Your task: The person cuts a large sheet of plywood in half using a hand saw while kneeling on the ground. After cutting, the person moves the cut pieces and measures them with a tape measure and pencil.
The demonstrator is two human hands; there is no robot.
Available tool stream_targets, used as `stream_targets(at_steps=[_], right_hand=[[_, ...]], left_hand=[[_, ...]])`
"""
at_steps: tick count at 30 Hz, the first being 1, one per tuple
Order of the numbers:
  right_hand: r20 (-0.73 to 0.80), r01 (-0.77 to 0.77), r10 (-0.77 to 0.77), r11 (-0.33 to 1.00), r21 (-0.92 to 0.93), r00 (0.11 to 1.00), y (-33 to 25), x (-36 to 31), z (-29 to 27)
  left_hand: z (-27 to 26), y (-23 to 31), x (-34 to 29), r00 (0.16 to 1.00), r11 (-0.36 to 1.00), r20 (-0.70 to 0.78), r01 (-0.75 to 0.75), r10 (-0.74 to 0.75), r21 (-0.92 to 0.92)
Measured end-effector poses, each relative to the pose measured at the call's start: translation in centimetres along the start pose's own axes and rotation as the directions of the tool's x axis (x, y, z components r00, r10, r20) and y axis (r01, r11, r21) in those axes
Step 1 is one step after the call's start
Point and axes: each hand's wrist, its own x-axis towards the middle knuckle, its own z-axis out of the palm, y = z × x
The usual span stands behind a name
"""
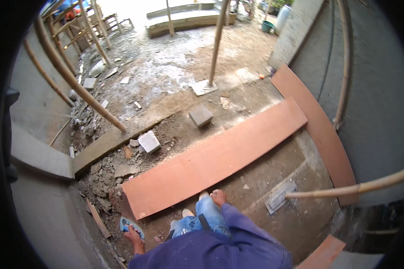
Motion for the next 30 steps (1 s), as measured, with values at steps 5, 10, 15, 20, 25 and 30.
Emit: stream_targets(at_steps=[5,10,15,20,25,30], right_hand=[[-0.110,0.030,-0.033,0.999,-0.027,0.993,3.8,-3.6,-2.8],[-0.054,-0.120,0.115,0.989,-0.092,0.992,9.0,-4.5,-6.8],[-0.143,-0.219,0.258,0.945,0.242,0.955,17.9,-3.2,-15.4],[-0.292,-0.242,0.404,0.852,0.464,0.867,26.5,-3.2,-24.3],[-0.333,-0.304,0.531,0.785,0.540,0.780,32.6,-4.8,-28.8],[-0.231,-0.346,0.590,0.698,0.627,0.774,34.8,-5.0,-27.8]], left_hand=[[3.6,-1.3,-3.9,0.984,0.990,0.171,0.027,-0.051,0.141],[10.5,-3.4,-9.0,0.954,0.971,0.293,-0.121,0.057,0.204],[21.8,-3.8,-14.9,0.854,0.965,0.521,-0.146,0.012,0.217],[34.7,-3.4,-23.3,0.749,0.956,0.661,-0.169,-0.035,0.242],[42.7,-2.3,-32.4,0.677,0.918,0.721,-0.178,-0.148,0.355],[46.4,-1.4,-39.9,0.478,0.897,0.868,-0.312,-0.136,0.313]])
